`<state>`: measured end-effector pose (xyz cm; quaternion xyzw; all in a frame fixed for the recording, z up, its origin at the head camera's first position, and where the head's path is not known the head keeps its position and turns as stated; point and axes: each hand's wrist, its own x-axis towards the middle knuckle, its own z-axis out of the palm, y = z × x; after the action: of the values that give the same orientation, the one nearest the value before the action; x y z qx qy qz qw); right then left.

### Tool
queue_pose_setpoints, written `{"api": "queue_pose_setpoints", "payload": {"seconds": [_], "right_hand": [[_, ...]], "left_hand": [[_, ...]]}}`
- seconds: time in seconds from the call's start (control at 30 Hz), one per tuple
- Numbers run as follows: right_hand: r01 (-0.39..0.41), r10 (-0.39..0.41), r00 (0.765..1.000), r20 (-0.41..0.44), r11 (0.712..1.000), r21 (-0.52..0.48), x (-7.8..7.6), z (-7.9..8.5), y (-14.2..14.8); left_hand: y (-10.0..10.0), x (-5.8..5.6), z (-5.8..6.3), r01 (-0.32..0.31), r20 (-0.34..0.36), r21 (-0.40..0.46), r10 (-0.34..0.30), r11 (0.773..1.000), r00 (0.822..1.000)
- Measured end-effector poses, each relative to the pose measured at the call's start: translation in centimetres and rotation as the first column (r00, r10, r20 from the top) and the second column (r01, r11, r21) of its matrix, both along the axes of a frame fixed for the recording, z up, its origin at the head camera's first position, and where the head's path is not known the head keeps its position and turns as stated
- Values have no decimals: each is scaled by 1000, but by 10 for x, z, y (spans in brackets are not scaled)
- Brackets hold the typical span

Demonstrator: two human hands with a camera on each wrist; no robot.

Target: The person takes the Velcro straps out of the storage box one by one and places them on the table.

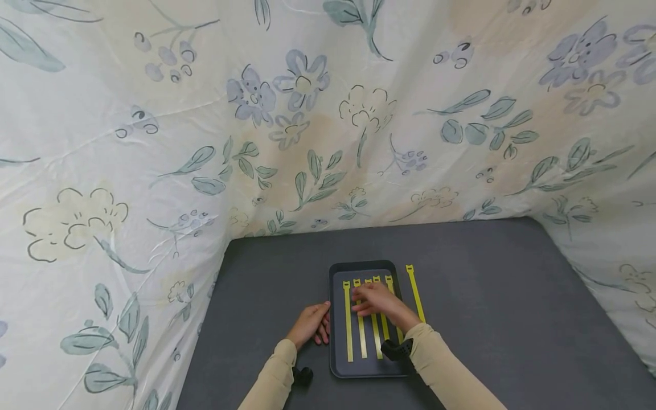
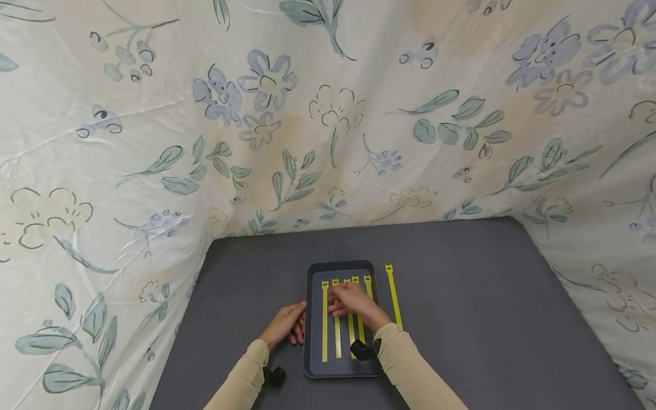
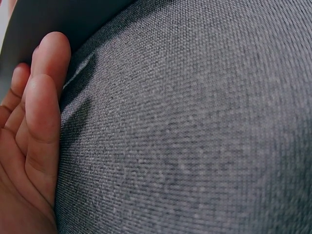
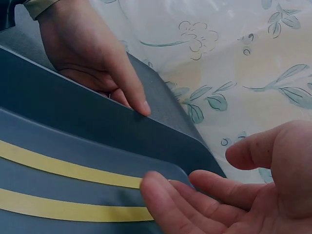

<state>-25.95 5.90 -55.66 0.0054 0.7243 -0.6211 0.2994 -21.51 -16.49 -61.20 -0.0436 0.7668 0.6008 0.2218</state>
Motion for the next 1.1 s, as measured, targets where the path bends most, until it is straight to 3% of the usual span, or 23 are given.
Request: {"api": "queue_pose_setpoints", "payload": {"seconds": [0.63,1.1], "right_hand": [[-63,62,998,18,997,49,7,-8,-9],[-120,119,992,34,992,44,9,-5,-22]], "left_hand": [[0,0,0,3,-18,-15,-3,1000,1000],[0,-1,-1,13,-7,4,-13,1000,1000]]}}
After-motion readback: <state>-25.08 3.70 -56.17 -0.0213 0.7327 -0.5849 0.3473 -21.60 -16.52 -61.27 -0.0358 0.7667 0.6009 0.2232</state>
